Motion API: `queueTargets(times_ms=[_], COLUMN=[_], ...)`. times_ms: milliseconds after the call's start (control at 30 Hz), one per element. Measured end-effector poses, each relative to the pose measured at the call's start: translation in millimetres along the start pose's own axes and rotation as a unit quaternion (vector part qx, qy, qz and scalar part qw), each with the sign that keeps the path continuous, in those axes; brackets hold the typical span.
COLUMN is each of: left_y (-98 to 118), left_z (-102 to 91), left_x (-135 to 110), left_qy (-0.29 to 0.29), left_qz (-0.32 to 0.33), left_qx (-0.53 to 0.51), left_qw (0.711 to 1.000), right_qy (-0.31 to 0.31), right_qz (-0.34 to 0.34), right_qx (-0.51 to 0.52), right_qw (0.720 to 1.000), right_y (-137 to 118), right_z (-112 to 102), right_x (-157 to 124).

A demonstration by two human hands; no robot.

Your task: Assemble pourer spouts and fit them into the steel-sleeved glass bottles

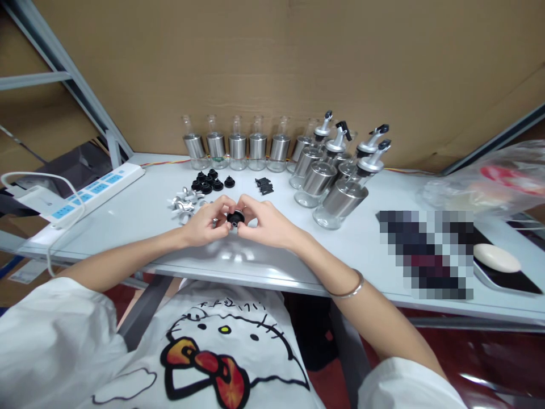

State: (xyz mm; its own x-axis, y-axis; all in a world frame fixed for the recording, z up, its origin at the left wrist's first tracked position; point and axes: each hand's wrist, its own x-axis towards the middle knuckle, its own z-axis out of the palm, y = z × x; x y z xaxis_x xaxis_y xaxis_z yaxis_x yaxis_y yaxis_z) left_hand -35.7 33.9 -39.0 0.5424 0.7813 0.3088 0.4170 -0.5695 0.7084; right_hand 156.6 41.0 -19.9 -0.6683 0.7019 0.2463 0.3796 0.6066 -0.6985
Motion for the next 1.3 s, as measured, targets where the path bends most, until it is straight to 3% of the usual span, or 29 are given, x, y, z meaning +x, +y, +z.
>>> queueTargets(times_ms=[467,767,1133,1300], left_y=[0.5,3.4,2.7,-4.7], left_z=[-1.0,2.3,3.7,3.7], left_x=[-0.9,-4.4,-3.8,-1.9], left_qy=[0.006,0.044,0.086,0.144], left_qz=[0.04,0.013,0.131,0.134], left_qx=[0.007,0.04,0.095,0.044], left_qw=[0.999,0.998,0.983,0.979], right_qy=[-0.004,-0.014,-0.027,0.047], right_qz=[0.004,0.007,-0.015,-0.054], right_qx=[0.002,0.043,0.058,0.076], right_qw=[1.0,0.999,0.998,0.994], right_y=[-2.9,-3.1,-7.2,0.1], right_z=[-3.7,1.0,3.2,1.0], right_x=[0.3,-1.7,-3.0,0.0])
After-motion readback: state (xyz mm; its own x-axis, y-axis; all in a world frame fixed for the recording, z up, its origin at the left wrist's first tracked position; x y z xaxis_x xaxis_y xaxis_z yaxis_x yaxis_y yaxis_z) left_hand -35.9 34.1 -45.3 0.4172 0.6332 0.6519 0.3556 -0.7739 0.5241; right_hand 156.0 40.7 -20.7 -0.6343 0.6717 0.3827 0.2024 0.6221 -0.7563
